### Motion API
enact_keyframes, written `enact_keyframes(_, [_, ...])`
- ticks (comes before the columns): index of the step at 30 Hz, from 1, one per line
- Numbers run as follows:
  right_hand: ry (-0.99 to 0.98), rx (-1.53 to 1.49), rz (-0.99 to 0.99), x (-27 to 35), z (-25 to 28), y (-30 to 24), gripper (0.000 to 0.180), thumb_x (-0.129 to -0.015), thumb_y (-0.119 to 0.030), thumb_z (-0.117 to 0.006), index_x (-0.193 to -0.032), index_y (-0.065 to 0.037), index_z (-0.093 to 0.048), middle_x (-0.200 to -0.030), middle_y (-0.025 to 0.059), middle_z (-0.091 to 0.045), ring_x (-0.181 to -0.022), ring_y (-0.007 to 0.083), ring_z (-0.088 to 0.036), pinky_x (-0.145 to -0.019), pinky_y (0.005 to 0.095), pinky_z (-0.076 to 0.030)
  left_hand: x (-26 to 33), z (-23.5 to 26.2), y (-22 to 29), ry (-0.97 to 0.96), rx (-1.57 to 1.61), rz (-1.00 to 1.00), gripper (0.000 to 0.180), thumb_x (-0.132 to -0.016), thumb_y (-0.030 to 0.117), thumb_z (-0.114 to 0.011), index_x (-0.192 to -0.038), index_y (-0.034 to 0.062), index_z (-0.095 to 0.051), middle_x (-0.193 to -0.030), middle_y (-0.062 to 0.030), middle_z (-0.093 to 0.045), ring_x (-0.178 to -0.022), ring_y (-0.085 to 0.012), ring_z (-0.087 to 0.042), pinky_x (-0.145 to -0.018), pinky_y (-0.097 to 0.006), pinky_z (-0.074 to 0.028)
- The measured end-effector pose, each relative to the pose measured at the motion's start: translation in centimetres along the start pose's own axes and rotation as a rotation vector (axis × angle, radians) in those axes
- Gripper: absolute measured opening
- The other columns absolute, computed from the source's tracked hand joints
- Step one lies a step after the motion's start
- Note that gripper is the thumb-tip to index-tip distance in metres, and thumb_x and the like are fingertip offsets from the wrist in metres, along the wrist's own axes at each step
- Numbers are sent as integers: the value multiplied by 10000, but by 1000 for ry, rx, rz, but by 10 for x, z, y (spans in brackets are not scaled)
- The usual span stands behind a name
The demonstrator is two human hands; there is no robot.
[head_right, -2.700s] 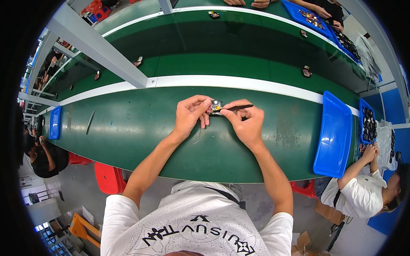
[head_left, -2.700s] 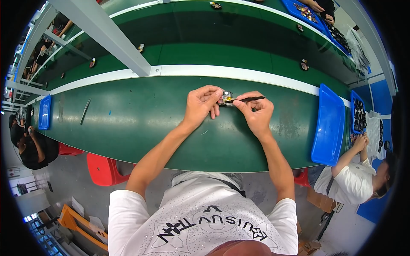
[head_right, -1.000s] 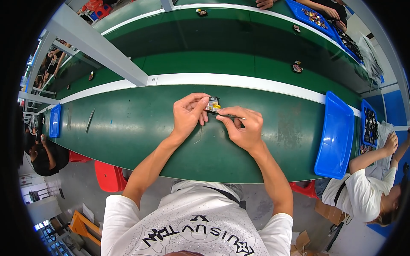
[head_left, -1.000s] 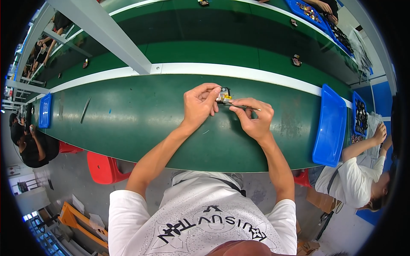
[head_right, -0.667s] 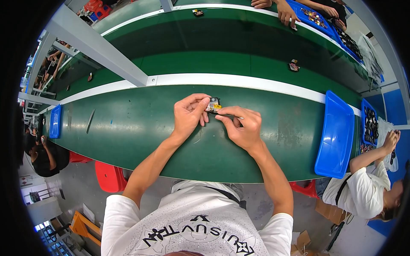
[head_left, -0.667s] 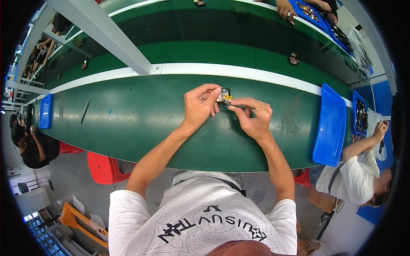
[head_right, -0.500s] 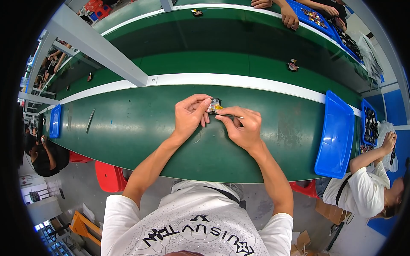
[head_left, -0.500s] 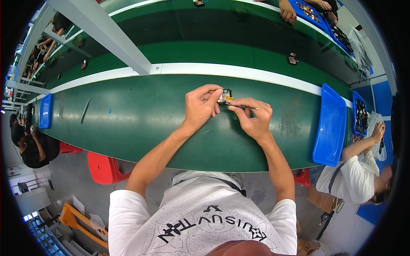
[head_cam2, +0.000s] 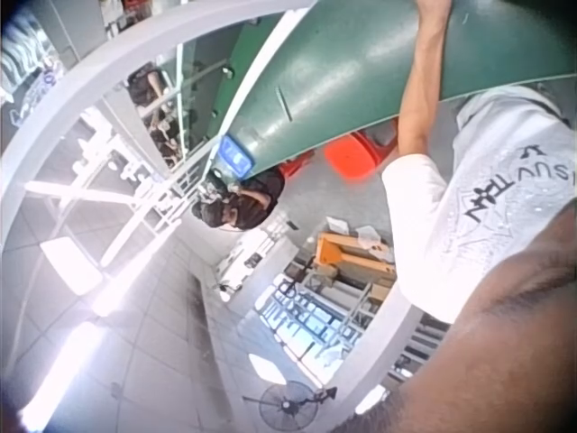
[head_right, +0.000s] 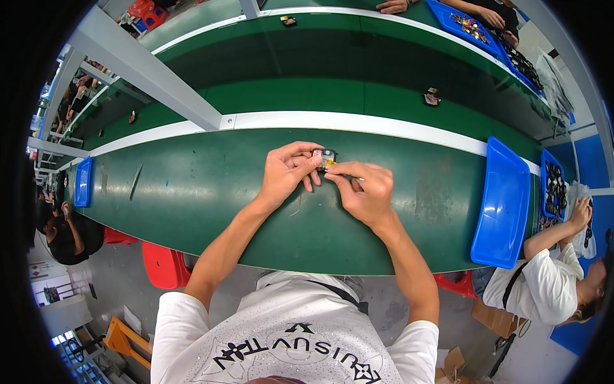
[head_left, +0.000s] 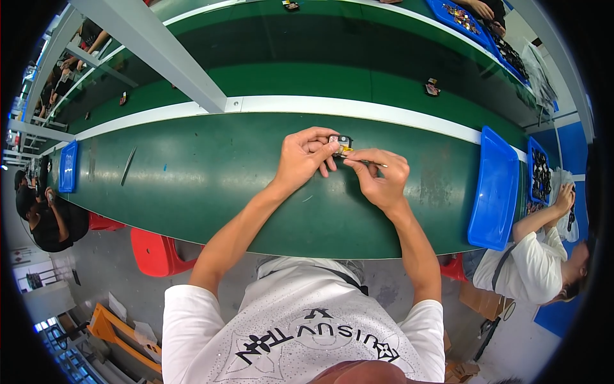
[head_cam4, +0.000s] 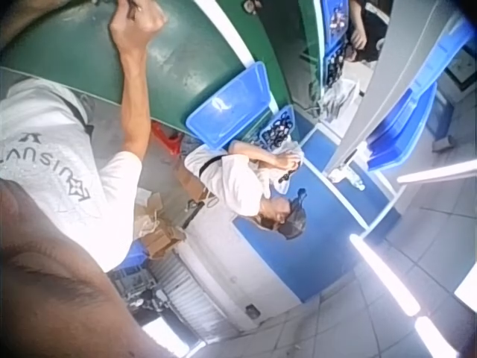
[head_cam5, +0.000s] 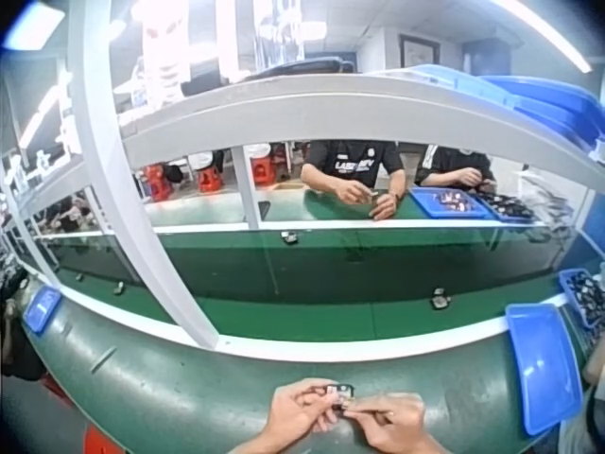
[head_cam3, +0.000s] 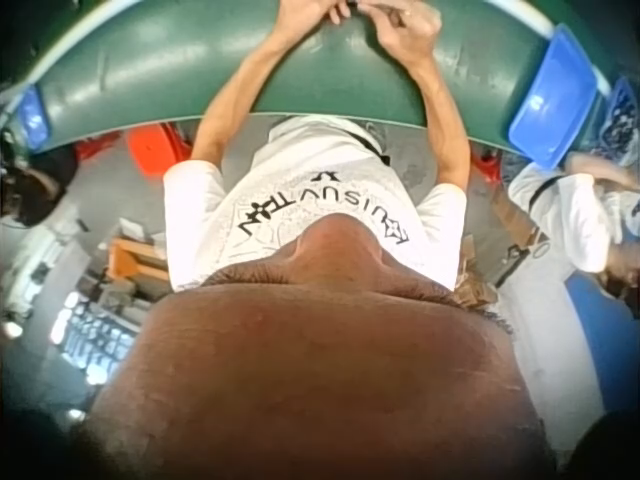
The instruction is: Using tweezers to precisely assemble and position small electronic parts onto a circuit board assembly.
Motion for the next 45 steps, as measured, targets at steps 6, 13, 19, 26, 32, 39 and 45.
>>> enact_keyframes(6, [3, 37, 113, 0, -3, -8, 139, -742, 25, -826, -824, -56, -748, -847, 46, -787, -439, 80, -470, -460, 236, -362, 1, 0, -5, 63, -21, -6, 202, -975, 50, -665, -1122, -88, -651, -787, -107, -708, -606, -127, -661, -492, -244, -530])
enact_keyframes(13, [-17, 70, 134, -1, -8, -10, 152, -728, 20, -827, -819, -71, -747, -814, 26, -778, -443, 95, -488, -478, 246, -377, 2, 1, -5, 122, -70, 3, 156, -973, 29, -654, -1080, -85, -639, -756, -114, -697, -561, -133, -647, -496, -252, -533])
enact_keyframes(19, [-38, 113, 94, -3, -5, -7, 159, -729, 19, -820, -835, -76, -750, -737, 16, -741, -439, 121, -506, -478, 265, -386, -2, -2, -5, 201, -173, -14, 83, -943, -12, -654, -978, -87, -661, -721, -113, -700, -545, -142, -668, -454, -265, -536])
enact_keyframes(26, [175, 77, -59, -5, 21, 8, 170, -752, -52, -854, -892, -84, -763, -672, 25, -694, -407, 108, -438, -443, 278, -363, -72, 40, 23, 351, -286, -133, 129, -931, 16, -653, -986, -98, -675, -721, -122, -701, -542, -181, -695, -503, -274, -558])
enact_keyframes(32, [152, 81, 119, -7, 9, -8, 144, -750, -41, -833, -849, -79, -736, -788, 40, -741, -484, 178, -599, -489, 301, -454, -137, 148, 59, 602, -962, -129, 243, -912, 135, -696, -1041, -71, -687, -864, -216, -716, -691, -317, -738, -615, -411, -591])
enact_keyframes(39, [92, 110, 195, 0, 1, -4, 125, -773, -60, -810, -840, -91, -709, -787, 30, -733, -540, 215, -642, -508, 318, -474, -158, 77, 85, 612, -1407, -563, 258, -922, 226, -666, -1038, 5, -732, -967, -191, -731, -912, -345, -735, -760, -467, -590])
enact_keyframes(45, [78, 140, 179, 2, 3, -6, 139, -774, -56, -807, -861, -89, -703, -782, 34, -730, -551, 235, -639, -512, 332, -473, -216, -64, 15, -21, -859, -73, 263, -901, 162, -704, -1049, -56, -712, -859, -150, -737, -671, -201, -744, -508, -319, -607])
Point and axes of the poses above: each hand's wrist, its own x-axis away from the middle knuckle, its own z-axis out of the back of the hand, y = z × x, the point moved 7 cm from there along -x, towards the middle knuckle
